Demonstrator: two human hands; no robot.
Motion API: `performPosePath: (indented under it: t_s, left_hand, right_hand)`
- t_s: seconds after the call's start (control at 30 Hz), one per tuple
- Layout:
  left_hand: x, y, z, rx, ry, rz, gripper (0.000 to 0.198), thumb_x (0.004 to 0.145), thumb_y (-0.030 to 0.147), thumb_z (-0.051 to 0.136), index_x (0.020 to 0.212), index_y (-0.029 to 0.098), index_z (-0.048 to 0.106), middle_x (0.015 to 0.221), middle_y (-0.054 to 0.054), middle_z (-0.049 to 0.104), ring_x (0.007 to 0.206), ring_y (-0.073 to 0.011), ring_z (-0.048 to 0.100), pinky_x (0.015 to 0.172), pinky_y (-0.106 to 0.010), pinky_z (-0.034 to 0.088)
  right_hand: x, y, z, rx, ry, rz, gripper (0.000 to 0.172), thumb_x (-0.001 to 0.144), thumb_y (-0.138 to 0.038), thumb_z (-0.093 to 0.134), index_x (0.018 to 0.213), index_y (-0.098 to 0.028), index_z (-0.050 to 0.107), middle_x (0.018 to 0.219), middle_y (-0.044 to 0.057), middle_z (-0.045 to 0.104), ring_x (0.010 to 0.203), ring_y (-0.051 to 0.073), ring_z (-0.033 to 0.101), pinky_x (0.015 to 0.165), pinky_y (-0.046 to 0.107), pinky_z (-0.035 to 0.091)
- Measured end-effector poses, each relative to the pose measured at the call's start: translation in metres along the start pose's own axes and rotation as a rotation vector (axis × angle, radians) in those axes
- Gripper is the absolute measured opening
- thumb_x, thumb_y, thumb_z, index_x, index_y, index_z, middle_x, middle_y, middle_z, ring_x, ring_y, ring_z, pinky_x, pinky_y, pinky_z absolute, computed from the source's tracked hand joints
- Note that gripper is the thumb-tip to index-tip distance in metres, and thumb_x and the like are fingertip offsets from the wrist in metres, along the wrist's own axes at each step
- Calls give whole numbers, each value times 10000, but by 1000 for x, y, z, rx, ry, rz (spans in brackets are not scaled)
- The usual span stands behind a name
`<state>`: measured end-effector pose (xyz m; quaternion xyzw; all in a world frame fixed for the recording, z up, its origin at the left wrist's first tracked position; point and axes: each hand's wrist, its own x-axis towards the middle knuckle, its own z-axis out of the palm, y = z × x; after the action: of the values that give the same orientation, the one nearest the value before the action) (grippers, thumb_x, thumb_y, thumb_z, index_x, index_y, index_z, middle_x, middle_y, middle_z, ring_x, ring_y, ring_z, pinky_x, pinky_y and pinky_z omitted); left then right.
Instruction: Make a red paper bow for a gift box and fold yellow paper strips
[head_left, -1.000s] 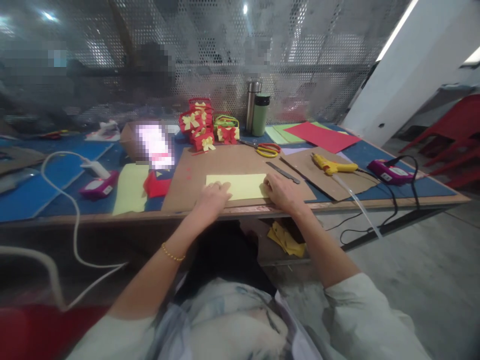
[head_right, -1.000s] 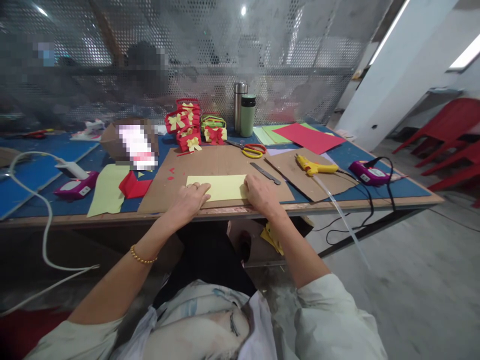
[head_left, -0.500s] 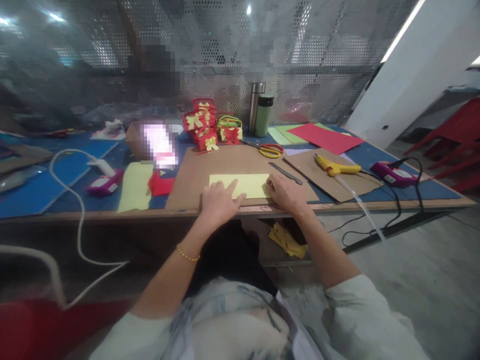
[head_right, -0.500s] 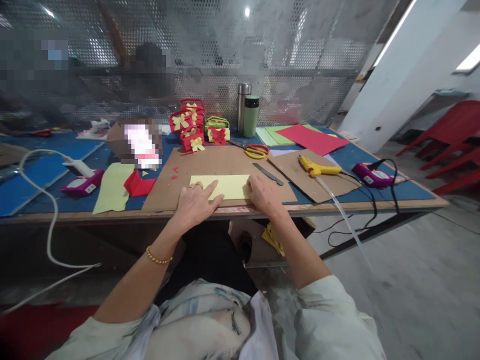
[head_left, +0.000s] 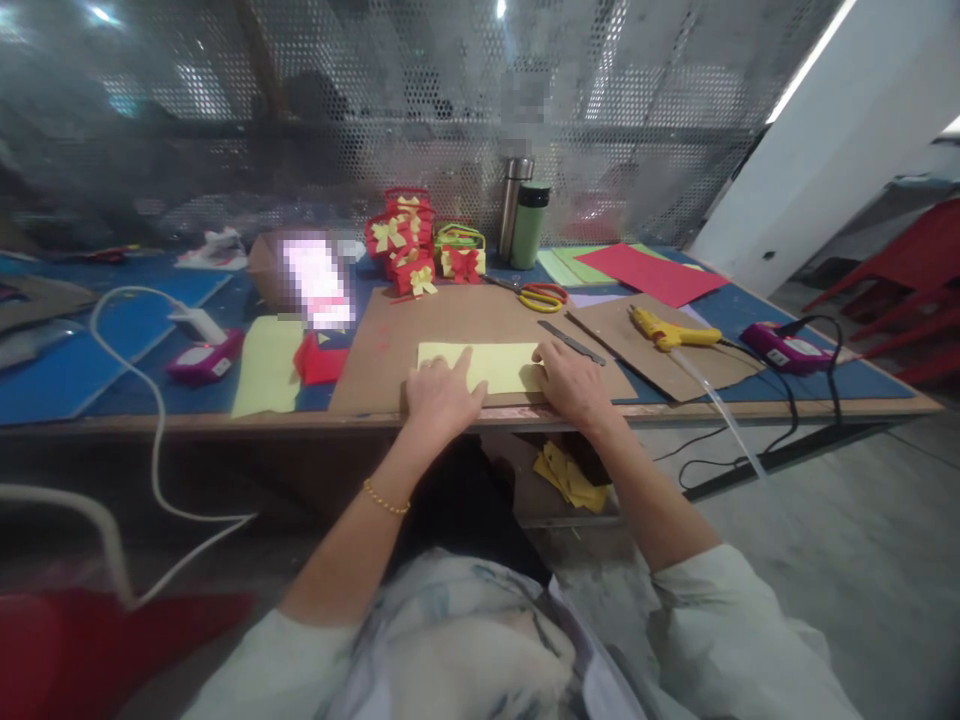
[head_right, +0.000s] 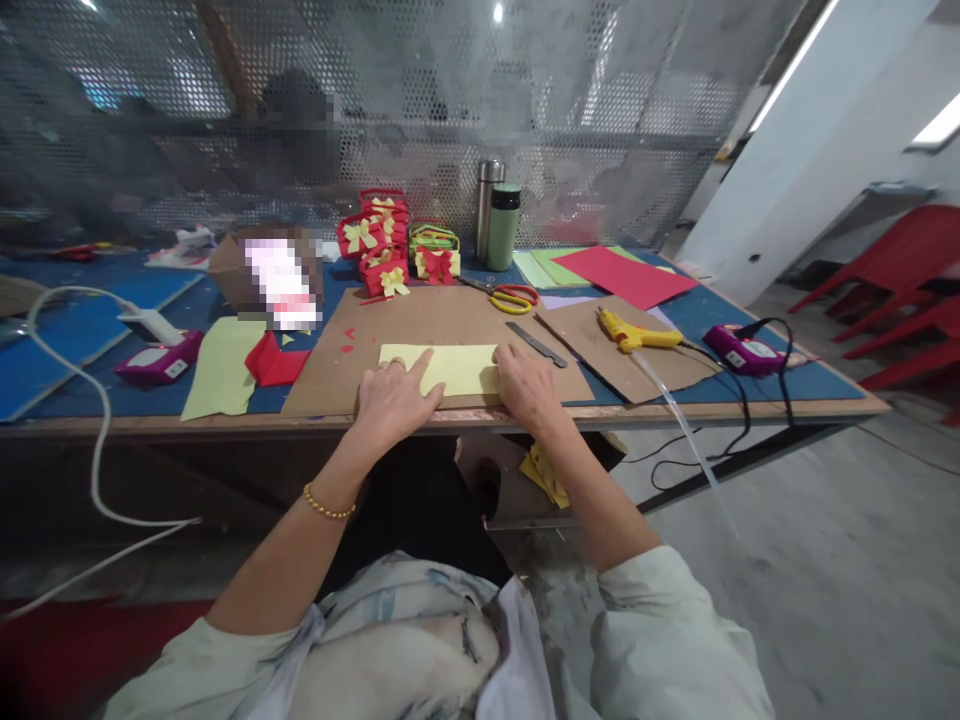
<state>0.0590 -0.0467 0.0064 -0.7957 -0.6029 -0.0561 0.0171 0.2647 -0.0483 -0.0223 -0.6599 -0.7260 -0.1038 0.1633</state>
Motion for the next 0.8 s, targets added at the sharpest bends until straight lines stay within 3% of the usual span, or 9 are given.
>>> performPosePath:
  t_s: [0.13, 0.3, 0.53, 0.8]
  left_hand:
    - [3, 1, -3, -8, -27, -4, 654, 1010, 513, 430, 1605, 242, 408, 1341, -197, 685, 1235, -378, 617, 990, -484, 432]
    - [3, 1, -5, -8, -50, -3, 663, 1007, 532, 427, 1614, 267, 401, 1346, -197, 677, 1237, -384, 614, 995, -497, 428]
    - [5, -1, -5, 38, -66, 35, 537, 1026, 496, 396, 1531, 367, 528, 1294, -160, 690, 1214, -369, 628, 969, -489, 444]
    - [5, -1, -10, 67, -92, 51, 535, 1027, 486, 398, 1533, 365, 521, 1269, -161, 696, 1187, -363, 643, 934, -467, 460]
  right_hand:
    - [6, 4, 3, -60, 58, -226, 261, 976, -96, 435, 995, -170, 685, 1026, 160, 646, 952, 277, 538, 796, 367, 326]
    - [11, 13, 2, 50, -6, -392, 232, 976, -94, 451, 935, -174, 665, 989, 113, 601, 874, 230, 499, 786, 328, 328]
    - [10, 20, 5, 187, 13, -392, 218, 970, -63, 467, 921, -169, 651, 958, 78, 590, 853, 198, 505, 743, 291, 337]
    - [-4, 7, -3, -35, 24, -460, 160, 989, -117, 519, 932, -176, 657, 970, 125, 627, 884, 251, 518, 805, 351, 365]
